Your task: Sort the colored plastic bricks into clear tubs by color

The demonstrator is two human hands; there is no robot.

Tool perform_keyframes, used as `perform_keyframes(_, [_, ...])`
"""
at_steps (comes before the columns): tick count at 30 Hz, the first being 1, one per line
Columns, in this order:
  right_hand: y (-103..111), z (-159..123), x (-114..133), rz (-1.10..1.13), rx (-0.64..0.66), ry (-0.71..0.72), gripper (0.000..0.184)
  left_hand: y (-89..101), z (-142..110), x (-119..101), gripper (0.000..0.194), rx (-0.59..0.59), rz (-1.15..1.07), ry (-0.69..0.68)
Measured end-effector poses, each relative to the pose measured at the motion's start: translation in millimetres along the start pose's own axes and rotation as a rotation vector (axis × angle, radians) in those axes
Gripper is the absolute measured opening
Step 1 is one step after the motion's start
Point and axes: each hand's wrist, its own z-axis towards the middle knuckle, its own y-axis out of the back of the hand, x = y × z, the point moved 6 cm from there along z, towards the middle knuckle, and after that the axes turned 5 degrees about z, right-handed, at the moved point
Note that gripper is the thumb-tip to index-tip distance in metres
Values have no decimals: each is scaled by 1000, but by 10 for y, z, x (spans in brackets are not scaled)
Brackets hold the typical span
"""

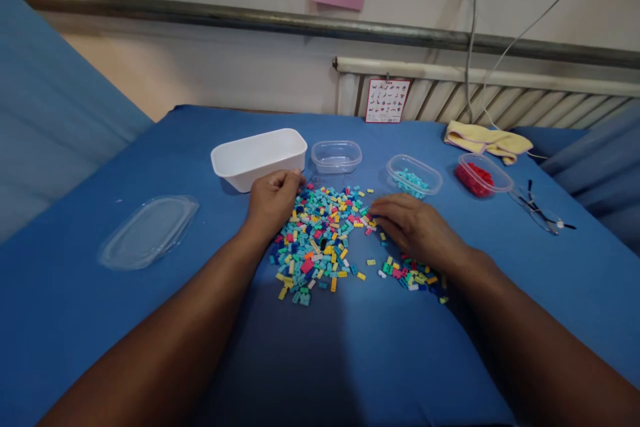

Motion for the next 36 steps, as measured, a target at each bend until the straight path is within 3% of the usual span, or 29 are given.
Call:
perform_keyframes(5, [-36,-21,94,18,128,100,16,-9,-1,22,36,-6,-7,2])
perform_keyframes(10, [29,-2,137,52,92,84,21,-12,-4,7,35,-4,-14,-3])
perform_keyframes(16, [-50,-18,260,81,214,136,22,-8,-13,12,36,2,-16,-6])
perform_keyframes(19, [19,-31,245,57,199,107,19,-10,-10,14,37,2,-14,-12])
perform_keyframes(24, [15,15,138,34,27,47,19,-18,3,9,38,2,-7,-15])
perform_keyframes(29, [-170,22,148,80,128,113,32,-24,-5,17,38,8,-11,-4])
perform_keyframes(36, [-36,-34,159,20,175,95,20,-19,-15,16,38,8,4,-13])
